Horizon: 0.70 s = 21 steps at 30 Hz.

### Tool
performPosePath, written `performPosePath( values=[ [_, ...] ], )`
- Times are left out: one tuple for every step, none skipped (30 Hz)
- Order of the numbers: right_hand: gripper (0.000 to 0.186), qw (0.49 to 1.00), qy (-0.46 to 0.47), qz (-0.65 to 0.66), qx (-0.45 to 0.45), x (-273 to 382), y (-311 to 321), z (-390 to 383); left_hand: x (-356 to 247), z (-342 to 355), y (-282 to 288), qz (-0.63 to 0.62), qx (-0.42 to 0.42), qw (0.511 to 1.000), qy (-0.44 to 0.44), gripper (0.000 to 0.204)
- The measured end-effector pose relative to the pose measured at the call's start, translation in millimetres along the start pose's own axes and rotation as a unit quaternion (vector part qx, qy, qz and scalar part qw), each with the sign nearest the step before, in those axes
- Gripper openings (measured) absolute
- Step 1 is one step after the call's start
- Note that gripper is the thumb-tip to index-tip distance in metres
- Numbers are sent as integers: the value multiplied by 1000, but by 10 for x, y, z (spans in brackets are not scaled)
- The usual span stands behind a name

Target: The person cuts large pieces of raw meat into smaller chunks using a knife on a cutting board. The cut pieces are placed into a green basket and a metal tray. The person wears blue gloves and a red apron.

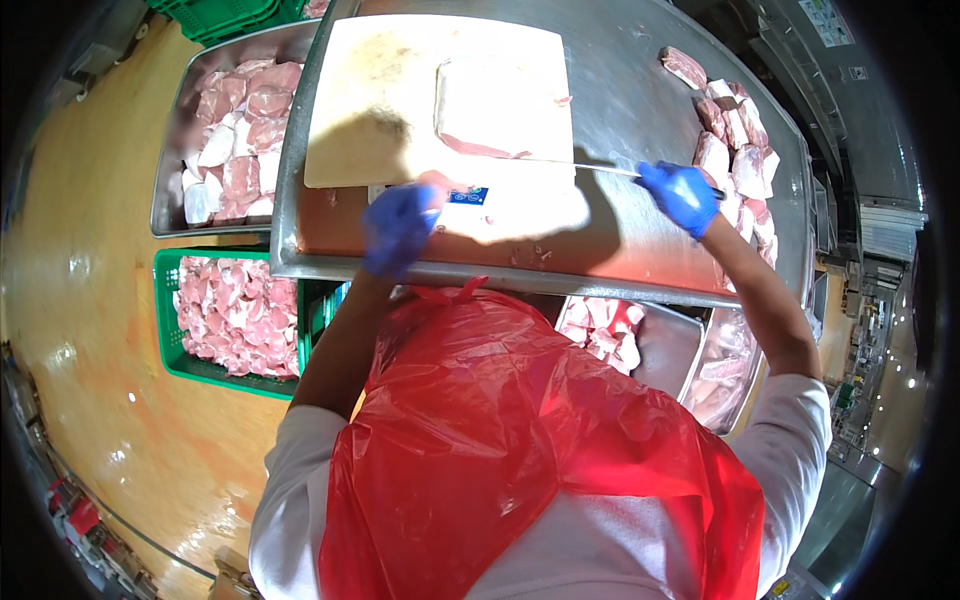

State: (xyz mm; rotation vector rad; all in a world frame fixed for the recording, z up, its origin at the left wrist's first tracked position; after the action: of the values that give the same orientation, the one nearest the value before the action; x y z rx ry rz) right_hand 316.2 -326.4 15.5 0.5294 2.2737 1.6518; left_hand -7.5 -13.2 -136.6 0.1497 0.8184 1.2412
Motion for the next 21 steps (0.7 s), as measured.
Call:
performPosePath(
  values=[
    [22, 997, 41, -40, -42, -57, 111, -115, 53, -86, 235, 85, 8, 996, 31, 30],
    [20, 990, 79, -79, -83, -64, 177, -266, 98, -161, 508, 165, 17, 984, 60, 32],
    [17, 987, 68, -12, -148, -68, 136, -403, 188, -263, 796, 145, -40, 987, 57, 27],
    [14, 974, 58, 58, -212, -78, 21, -483, 270, -453, 1050, 192, -63, 970, 131, 30],
    [17, 941, 61, 113, -314, -111, -211, -520, 353, -625, 1304, 232, -78, 947, 206, 32],
    [20, 922, -37, 229, -310, -59, -361, -517, 475, -748, 1610, 281, 47, 906, 313, 36],
    [22, 882, -133, 341, -297, 73, -491, -496, 655, -926, 2000, 325, 170, 834, 412, 42],
    [25, 823, -222, 445, -275, 250, -577, -429, 982, -1449, 2331, 402, 266, 793, 372, 59],
    [30, 767, -232, 526, -285, 630, -396, -285, 1045, -1468, 2533, 383, 457, 645, 477, 67],
    [29, 727, -240, 585, -267, 757, -371, -161, 1257, -1593, 2780, 369, 468, 698, 398, 65],
    [29, 707, -233, 611, -270, 875, -337, -38, 1197, -1174, 2730, 393, 338, 726, 451, 61],
    [30, 687, -221, 637, -270, 965, -280, 96, 1213, -912, 2728, 374, 209, 825, 369, 46],
    [31, 664, -186, 673, -268, 1030, -206, 235, 1046, -456, 2567, 316, 81, 890, 320, 39],
    [31, 642, -151, 702, -267, 1056, -143, 379, 797, 39, 2380, 262, 64, 886, 377, 36],
    [32, 593, -137, 755, -244, 1024, -108, 539, 925, 140, 2281, 193, -9, 926, 325, 32],
    [33, 558, -136, 788, -223, 1106, 7, 665, 972, 295, 2105, 136, -19, 940, 312, 29],
    [34, 549, -125, 800, -207, 1066, -7, 783, 944, 475, 1902, 86, -3, 940, 331, 28],
    [34, 539, -116, 812, -192, 1027, -35, 891, 813, 699, 1713, 81, 9, 943, 323, 29],
    [33, 523, -123, 825, -175, 1075, 5, 986, 853, 770, 1547, 27, 20, 952, 306, 28],
    [38, 540, -80, 829, -122, 883, -158, 1095, 863, 862, 1316, -46, 20, 948, 313, 24],
    [36, 561, -93, 813, -128, 937, -173, 1214, 808, 927, 1152, -48, 43, 985, 158, 19]
  ],
)
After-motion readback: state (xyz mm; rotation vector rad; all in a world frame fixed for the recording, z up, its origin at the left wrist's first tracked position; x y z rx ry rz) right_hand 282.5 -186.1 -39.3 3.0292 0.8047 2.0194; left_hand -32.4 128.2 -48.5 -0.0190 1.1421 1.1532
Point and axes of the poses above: each hand's wrist, its own z-axis towards the middle knuckle, its own y-axis out of the back of the hand, x = y × z, the point moved 1 cm from there along z, towards the middle knuckle, and after that the axes turned 7 degrees about z, right-handed, at the moved point
